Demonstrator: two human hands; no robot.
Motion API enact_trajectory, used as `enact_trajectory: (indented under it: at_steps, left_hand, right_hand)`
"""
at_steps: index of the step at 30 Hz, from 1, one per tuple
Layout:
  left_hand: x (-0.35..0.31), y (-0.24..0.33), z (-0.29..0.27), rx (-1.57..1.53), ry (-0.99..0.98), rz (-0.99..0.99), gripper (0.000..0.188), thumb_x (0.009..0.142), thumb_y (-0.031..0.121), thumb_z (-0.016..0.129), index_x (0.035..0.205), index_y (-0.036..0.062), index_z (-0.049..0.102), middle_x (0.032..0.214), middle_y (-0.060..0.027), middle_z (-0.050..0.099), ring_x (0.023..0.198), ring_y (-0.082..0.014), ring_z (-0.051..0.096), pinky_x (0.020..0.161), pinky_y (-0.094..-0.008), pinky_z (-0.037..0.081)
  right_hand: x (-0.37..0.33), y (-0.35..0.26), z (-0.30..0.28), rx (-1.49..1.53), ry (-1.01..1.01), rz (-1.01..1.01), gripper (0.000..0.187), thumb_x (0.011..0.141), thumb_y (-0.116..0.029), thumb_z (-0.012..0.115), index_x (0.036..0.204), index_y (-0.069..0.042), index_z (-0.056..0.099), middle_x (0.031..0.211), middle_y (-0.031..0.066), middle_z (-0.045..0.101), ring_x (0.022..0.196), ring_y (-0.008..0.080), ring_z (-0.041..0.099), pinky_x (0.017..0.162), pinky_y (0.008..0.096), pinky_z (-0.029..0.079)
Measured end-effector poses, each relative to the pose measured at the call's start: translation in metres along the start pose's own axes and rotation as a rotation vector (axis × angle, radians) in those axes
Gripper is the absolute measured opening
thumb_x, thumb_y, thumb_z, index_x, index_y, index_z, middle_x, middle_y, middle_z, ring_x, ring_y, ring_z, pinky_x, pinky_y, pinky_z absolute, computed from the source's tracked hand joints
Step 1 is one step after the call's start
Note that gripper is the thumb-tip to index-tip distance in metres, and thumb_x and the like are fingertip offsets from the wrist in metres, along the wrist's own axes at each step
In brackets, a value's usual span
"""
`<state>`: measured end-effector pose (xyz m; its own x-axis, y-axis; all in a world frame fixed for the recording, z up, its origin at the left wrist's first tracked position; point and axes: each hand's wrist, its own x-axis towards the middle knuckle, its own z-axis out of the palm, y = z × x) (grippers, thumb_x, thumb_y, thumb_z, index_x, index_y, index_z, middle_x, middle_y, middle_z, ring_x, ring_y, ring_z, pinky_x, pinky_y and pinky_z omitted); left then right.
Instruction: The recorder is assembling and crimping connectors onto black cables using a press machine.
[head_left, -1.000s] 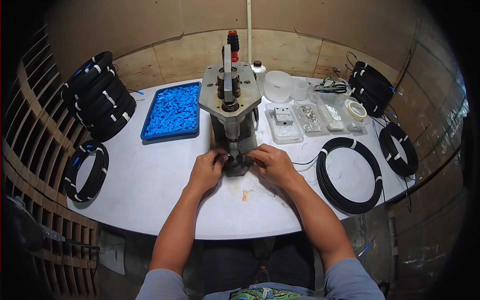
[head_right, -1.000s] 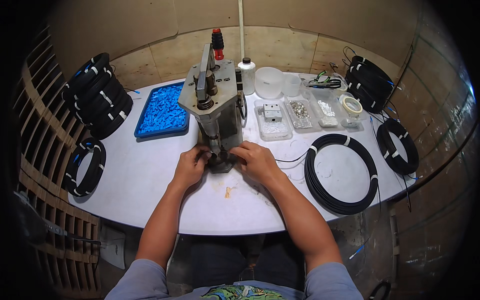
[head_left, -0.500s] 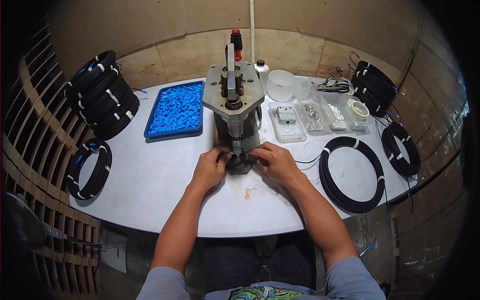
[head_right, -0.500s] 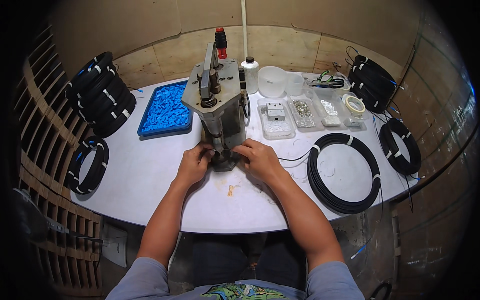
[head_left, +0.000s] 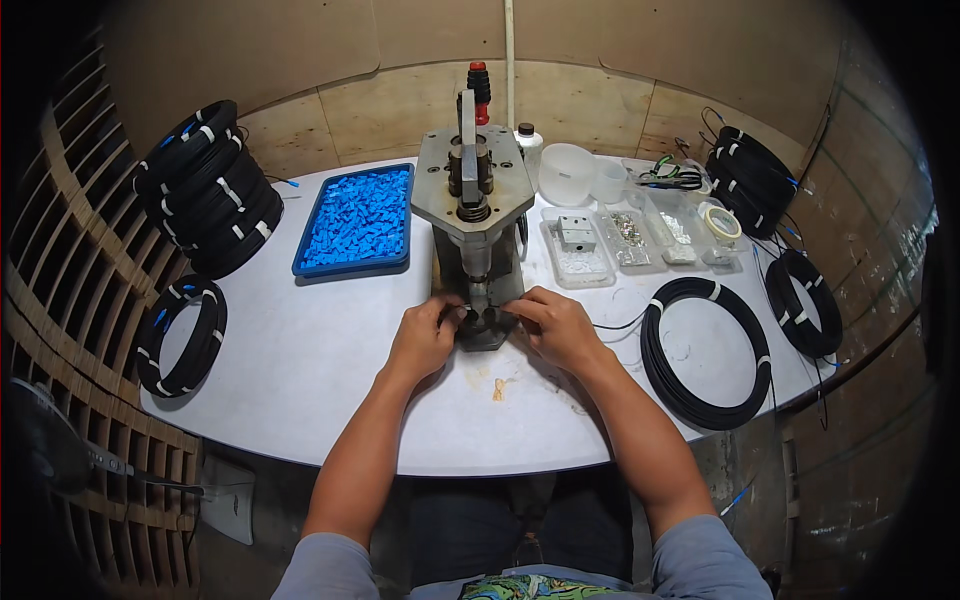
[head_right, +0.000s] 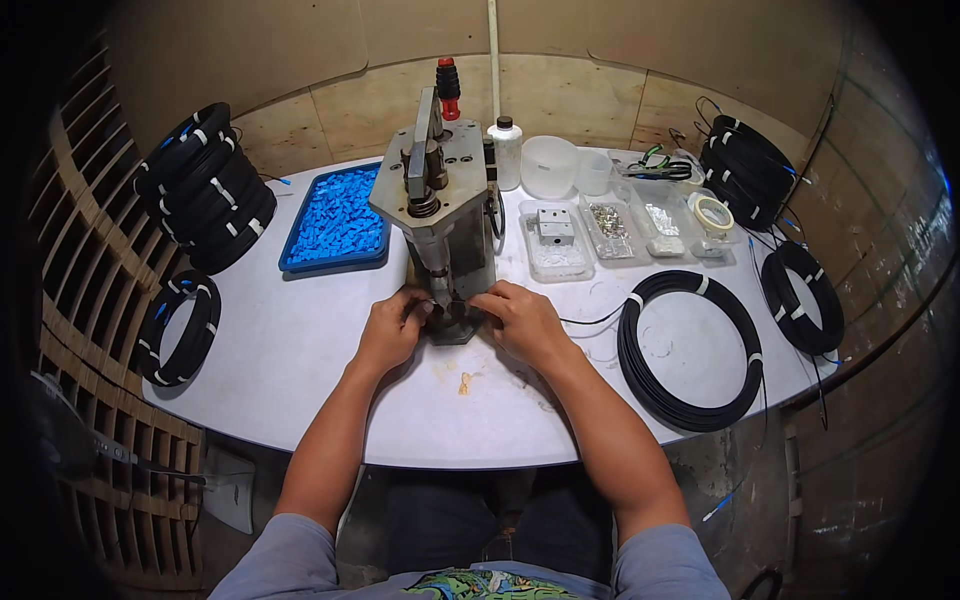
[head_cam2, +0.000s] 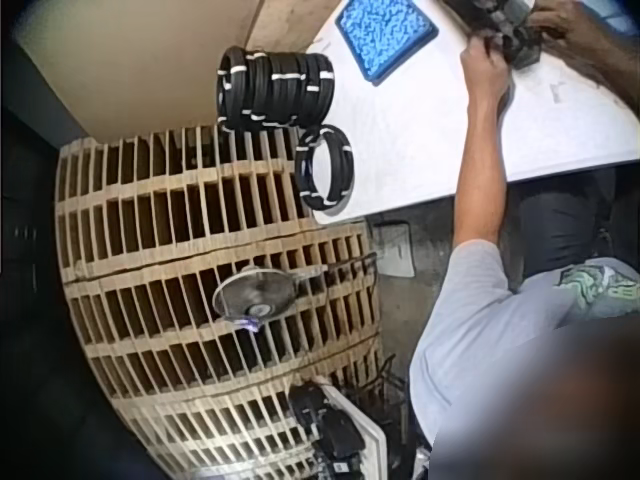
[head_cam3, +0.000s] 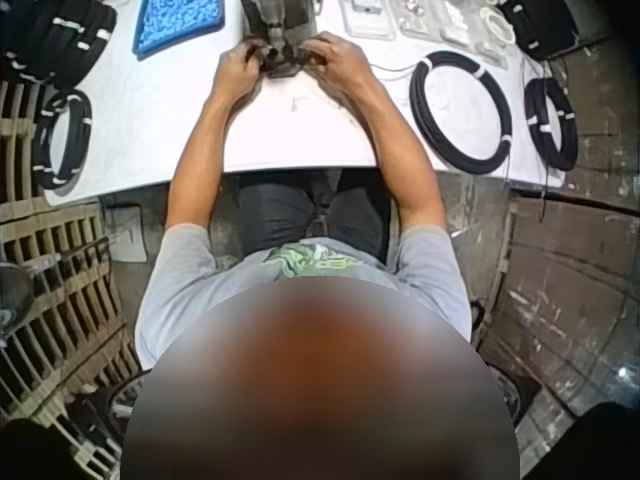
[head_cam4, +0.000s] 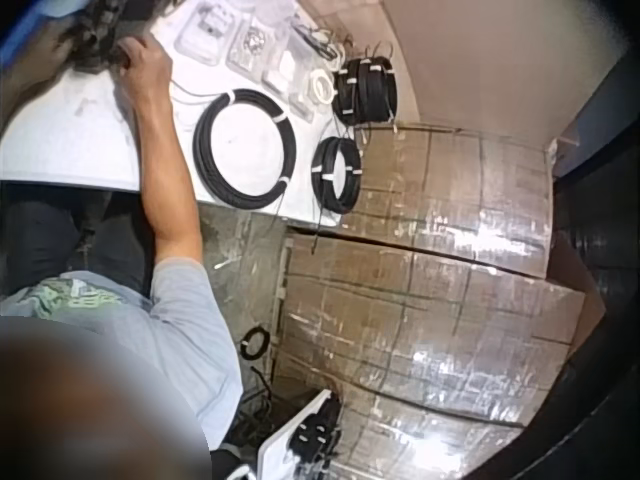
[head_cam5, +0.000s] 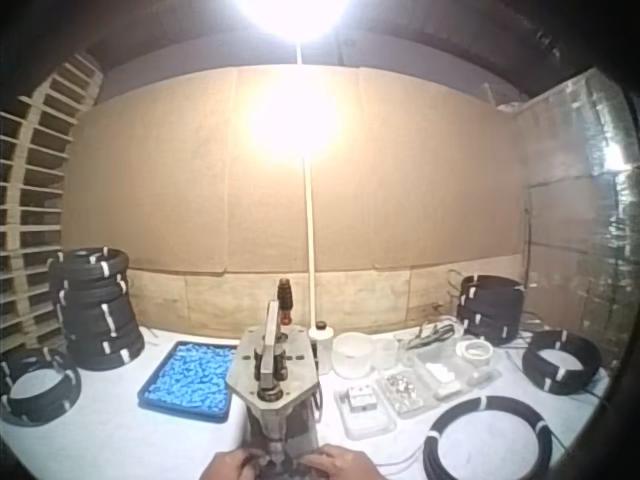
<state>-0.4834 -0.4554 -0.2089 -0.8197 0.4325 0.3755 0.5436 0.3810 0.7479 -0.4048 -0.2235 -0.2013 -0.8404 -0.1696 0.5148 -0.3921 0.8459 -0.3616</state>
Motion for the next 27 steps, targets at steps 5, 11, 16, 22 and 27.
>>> enact_trajectory:
  at_steps: [5,11,16,22,27]
  left_hand:
    - [0.0003,-0.0012,0.0002,-0.001,0.005,0.000,0.018,0.095,0.013,0.064,0.106,-0.0010,0.069,0.077,-0.0160,0.072,0.069,-0.0247,0.070,0.068,-0.0352,0.055]
    - [0.0005,0.0012,-0.0006,0.014,0.002,-0.001,0.020,0.096,0.014,0.064,0.107,-0.0013,0.069,0.077,-0.0166,0.072,0.069,-0.0249,0.070,0.068,-0.0355,0.054]
    - [0.0000,0.0003,-0.0004,0.019,0.005,0.001,0.019,0.096,0.014,0.064,0.107,-0.0012,0.069,0.078,-0.0167,0.072,0.069,-0.0248,0.070,0.067,-0.0354,0.054]
    - [-0.0002,-0.0007,-0.0007,0.009,-0.002,-0.012,0.019,0.096,0.013,0.063,0.107,-0.0011,0.068,0.078,-0.0165,0.072,0.069,-0.0246,0.070,0.068,-0.0351,0.055]
    - [0.0005,0.0015,-0.0006,-0.001,-0.011,-0.025,0.019,0.095,0.012,0.064,0.108,-0.0010,0.068,0.079,-0.0172,0.073,0.070,-0.0259,0.071,0.069,-0.0353,0.055]
  right_hand:
    - [0.0009,-0.0009,0.0009,-0.002,0.029,-0.006,0.043,0.072,-0.001,0.070,0.112,-0.017,0.072,0.098,0.0052,0.066,0.085,0.0281,0.068,0.071,0.0386,0.057]
    - [0.0010,-0.0015,-0.0013,0.009,0.024,-0.006,0.042,0.072,-0.002,0.071,0.111,-0.017,0.073,0.097,0.0055,0.066,0.083,0.0283,0.068,0.070,0.0387,0.057]
    - [0.0003,-0.0001,-0.0002,0.015,0.020,-0.007,0.043,0.071,-0.002,0.071,0.111,-0.017,0.073,0.097,0.0055,0.065,0.082,0.0280,0.068,0.070,0.0383,0.057]
    - [0.0007,-0.0011,-0.0002,-0.003,0.015,-0.020,0.046,0.070,0.000,0.070,0.113,-0.017,0.072,0.098,0.0060,0.065,0.083,0.0280,0.068,0.071,0.0380,0.057]
    - [-0.0001,0.0007,-0.0002,0.002,0.011,-0.025,0.048,0.070,0.000,0.070,0.114,-0.017,0.072,0.100,0.0054,0.066,0.086,0.0279,0.068,0.072,0.0380,0.057]
